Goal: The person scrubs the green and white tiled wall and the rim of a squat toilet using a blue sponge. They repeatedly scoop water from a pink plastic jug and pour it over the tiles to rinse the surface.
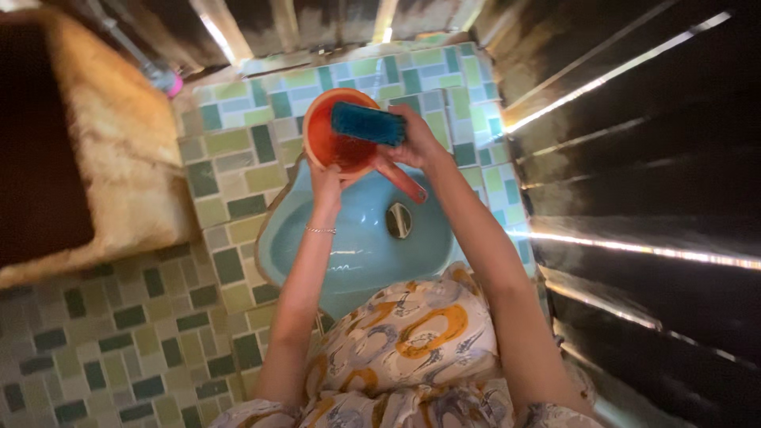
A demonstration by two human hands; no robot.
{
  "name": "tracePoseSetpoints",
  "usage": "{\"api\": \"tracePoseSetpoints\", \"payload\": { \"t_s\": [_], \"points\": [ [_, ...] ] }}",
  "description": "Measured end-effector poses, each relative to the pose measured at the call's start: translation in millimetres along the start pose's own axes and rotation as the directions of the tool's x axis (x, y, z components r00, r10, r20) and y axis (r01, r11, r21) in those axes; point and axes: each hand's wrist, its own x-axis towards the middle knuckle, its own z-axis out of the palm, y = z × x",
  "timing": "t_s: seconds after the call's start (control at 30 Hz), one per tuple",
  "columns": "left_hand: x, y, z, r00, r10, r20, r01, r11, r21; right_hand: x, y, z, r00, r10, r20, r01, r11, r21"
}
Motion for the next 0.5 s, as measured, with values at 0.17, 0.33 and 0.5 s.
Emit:
{"api": "tracePoseSetpoints", "payload": {
  "t_s": [0.17, 0.33, 0.5],
  "points": [
    [-2.5, 0.8, 41.5, 0.980, -0.190, 0.067, 0.188, 0.982, 0.026, -69.4, -4.8, -44.4, 0.980, -0.189, -0.064, 0.200, 0.931, 0.304],
    [-16.2, -23.0, 98.4, 0.919, -0.347, 0.185, 0.327, 0.936, 0.131, -152.3, 5.8, -97.2, 0.903, -0.348, -0.253, 0.422, 0.828, 0.368],
    [-32.8, -72.2, 146.9, 0.817, -0.428, 0.386, 0.408, 0.903, 0.135, -242.5, 45.1, -153.3, 0.814, -0.450, -0.368, 0.569, 0.745, 0.347]
  ]
}}
